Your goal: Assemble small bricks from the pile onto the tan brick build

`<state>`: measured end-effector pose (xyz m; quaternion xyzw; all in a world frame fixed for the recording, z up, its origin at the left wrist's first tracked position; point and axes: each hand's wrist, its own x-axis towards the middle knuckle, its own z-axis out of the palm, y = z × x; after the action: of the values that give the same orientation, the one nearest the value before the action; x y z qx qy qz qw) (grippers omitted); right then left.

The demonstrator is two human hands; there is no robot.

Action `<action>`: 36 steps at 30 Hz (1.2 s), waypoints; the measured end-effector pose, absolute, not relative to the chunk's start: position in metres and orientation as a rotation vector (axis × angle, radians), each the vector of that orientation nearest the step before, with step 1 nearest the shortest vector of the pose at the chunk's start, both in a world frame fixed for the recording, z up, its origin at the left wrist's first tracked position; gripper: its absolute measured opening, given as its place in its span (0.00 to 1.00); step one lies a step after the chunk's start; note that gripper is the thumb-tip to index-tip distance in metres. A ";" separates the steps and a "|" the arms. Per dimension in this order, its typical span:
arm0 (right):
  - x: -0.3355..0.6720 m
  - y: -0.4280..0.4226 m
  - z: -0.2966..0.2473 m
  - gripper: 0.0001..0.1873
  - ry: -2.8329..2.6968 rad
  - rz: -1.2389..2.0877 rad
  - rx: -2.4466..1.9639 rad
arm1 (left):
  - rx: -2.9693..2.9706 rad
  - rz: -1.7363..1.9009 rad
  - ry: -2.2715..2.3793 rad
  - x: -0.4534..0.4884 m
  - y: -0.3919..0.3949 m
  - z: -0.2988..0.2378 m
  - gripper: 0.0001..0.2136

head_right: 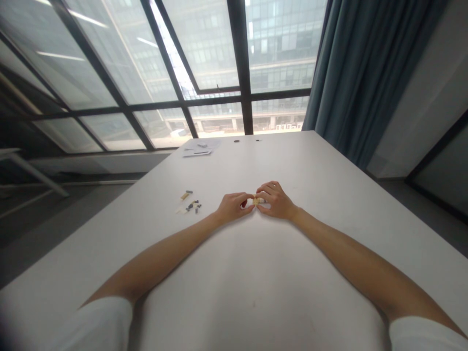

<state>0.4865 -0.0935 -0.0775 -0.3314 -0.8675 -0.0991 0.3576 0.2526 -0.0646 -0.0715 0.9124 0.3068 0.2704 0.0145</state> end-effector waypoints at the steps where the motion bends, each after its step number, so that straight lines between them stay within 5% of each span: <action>1: 0.486 -0.094 -0.077 0.13 -2.238 -0.257 -0.851 | 2.840 0.844 0.954 0.253 -0.065 -0.072 0.14; 36: 0.485 -0.092 -0.078 0.11 -2.212 -0.278 -0.761 | 2.853 1.020 0.809 0.251 -0.059 -0.078 0.12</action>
<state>0.4847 -0.0923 -0.0783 -0.2985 -0.8674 -0.1091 0.3828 0.2508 -0.0592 -0.0783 0.9098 0.2580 0.3252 0.0026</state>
